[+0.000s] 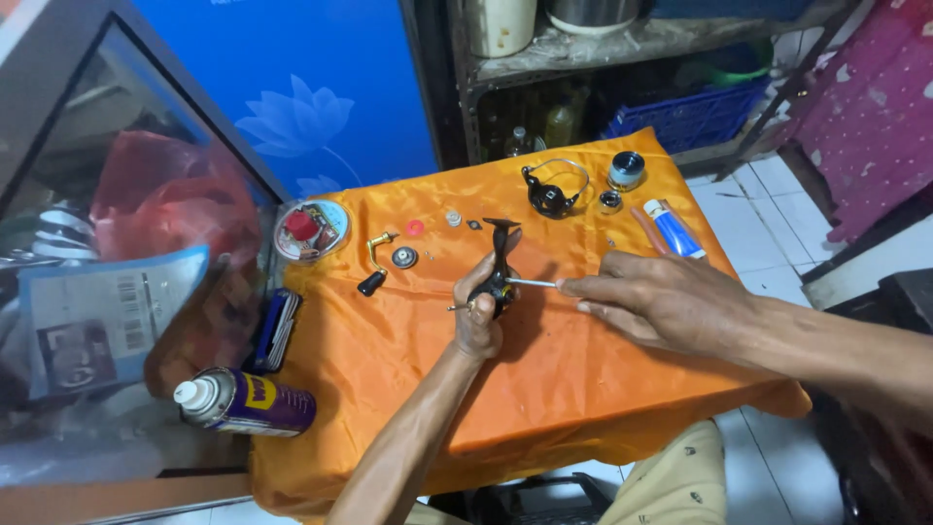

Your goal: Assembling and repairing a fishing reel by attaching parts and tightening screws with a screwdriver.

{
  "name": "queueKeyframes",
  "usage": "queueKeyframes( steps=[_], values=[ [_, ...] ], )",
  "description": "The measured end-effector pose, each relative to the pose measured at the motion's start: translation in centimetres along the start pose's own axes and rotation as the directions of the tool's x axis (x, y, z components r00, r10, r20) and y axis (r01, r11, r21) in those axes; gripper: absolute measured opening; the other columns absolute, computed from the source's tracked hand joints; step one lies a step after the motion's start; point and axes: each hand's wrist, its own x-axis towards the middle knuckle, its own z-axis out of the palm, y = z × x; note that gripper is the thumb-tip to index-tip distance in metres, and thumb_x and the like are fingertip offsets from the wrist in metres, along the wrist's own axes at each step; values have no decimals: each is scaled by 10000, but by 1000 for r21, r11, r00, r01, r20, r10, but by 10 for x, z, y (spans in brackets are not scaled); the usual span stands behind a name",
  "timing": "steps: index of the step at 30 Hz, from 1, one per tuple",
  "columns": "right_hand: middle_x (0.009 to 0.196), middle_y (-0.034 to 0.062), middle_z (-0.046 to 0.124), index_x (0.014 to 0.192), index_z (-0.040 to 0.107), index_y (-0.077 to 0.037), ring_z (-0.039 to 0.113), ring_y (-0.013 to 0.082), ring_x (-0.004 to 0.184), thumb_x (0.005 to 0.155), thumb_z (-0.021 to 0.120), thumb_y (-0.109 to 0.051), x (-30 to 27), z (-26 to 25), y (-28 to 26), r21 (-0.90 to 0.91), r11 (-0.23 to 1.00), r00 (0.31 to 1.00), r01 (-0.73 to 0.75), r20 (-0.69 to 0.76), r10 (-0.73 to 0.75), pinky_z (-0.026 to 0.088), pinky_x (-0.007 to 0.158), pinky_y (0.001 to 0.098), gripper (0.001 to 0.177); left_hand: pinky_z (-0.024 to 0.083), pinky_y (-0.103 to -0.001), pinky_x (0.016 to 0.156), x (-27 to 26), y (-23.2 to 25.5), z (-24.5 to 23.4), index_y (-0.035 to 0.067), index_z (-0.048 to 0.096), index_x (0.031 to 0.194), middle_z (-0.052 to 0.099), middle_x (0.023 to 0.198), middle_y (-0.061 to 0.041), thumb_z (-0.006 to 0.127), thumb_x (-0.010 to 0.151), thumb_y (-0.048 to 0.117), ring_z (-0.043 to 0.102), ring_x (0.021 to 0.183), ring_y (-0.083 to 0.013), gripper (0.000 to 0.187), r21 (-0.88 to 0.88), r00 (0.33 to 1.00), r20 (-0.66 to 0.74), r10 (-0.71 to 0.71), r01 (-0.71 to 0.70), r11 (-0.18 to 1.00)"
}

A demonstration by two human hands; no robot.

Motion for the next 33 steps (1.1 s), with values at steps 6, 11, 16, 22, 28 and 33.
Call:
queueKeyframes(
  steps=[6,11,16,22,28,33],
  values=[
    [755,103,734,1045,787,-271,744,349,726,873,733,-341,7,18,6,284,947,986,-154,-15,164,587,602,447,194,442,-250,450,-2,-27,-14,-39,678,1246,625,652,-99,453,916,725,582,561,-150,862,18,993,40,106,-107,994],
    [718,50,768,1054,806,-348,710,237,637,846,747,-361,7,12,-6,334,853,916,-400,139,375,565,605,402,216,442,-251,456,2,-2,-4,-34,687,1245,624,630,-80,446,907,723,572,559,-141,864,20,992,70,101,-103,995],
    [805,86,739,1144,709,-311,745,335,741,907,658,-389,3,18,-6,124,970,978,-208,19,207,602,623,441,254,396,-197,417,14,6,1,-38,694,1243,687,690,-125,385,853,871,564,543,-108,1036,-84,997,64,30,-25,996],
    [858,1,711,1238,671,-347,753,277,753,883,671,-455,-17,17,-3,-58,971,969,-234,-92,228,608,636,429,371,291,-156,282,14,4,-9,-126,556,1380,574,594,-95,103,661,1074,345,344,-28,1471,-413,952,120,-283,307,857],
    [741,-8,686,759,548,-167,657,250,786,924,624,-413,-47,57,44,57,855,851,-515,-81,519,446,735,393,306,198,-225,321,23,20,-16,-123,440,1466,547,615,-68,238,762,908,233,357,-64,1265,-611,776,286,-562,600,517],
    [837,58,745,1008,766,-238,731,319,880,852,712,-281,-75,89,72,294,797,806,-528,-121,579,569,765,426,170,326,-217,229,20,-3,-19,-120,539,1309,559,707,-176,135,833,900,342,274,-98,1197,-581,808,196,-556,552,598]
  ],
)
